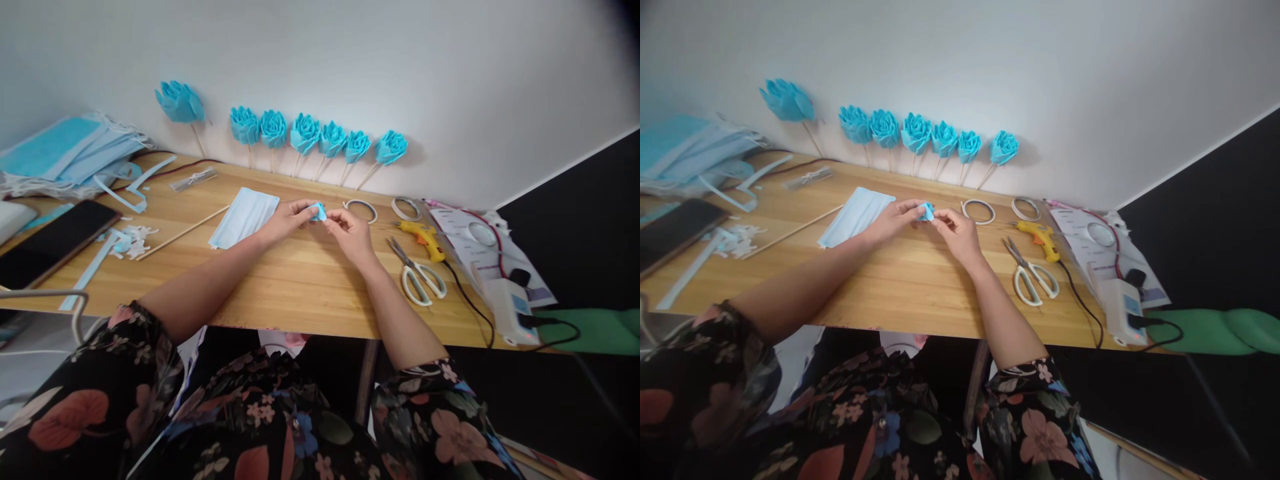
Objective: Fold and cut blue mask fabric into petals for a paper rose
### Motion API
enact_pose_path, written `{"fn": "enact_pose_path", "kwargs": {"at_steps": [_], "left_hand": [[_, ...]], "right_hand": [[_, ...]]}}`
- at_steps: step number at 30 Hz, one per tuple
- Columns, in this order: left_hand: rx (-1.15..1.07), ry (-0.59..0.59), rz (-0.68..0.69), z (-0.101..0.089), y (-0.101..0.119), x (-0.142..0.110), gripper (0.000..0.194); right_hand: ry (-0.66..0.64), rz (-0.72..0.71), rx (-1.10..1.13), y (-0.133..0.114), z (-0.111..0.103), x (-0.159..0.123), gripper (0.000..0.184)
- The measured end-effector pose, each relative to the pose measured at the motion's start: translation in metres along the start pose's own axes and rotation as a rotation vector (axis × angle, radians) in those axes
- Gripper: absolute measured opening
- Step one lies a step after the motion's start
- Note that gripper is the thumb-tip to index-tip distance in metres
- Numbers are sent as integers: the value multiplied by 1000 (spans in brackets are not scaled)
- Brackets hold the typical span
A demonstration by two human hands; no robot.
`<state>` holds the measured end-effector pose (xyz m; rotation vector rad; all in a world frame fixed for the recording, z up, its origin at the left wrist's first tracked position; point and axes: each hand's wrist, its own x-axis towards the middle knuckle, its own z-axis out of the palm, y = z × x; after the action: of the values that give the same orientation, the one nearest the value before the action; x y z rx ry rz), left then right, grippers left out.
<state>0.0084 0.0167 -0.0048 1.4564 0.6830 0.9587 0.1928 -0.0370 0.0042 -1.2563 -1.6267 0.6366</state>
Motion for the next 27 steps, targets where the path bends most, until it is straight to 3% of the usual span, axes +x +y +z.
{"fn": "enact_pose_path", "kwargs": {"at_steps": [12, 20, 27], "left_hand": [[18, 13, 17, -2, 2, -1, 55], [38, 13, -4, -5, 3, -2, 46], [82, 9, -27, -1, 0, -1, 50]], "right_hand": [[-20, -10, 1, -2, 1, -2, 25], [-2, -15, -21, -2, 1, -2, 13], [60, -194, -128, -7, -1, 0, 7]]}}
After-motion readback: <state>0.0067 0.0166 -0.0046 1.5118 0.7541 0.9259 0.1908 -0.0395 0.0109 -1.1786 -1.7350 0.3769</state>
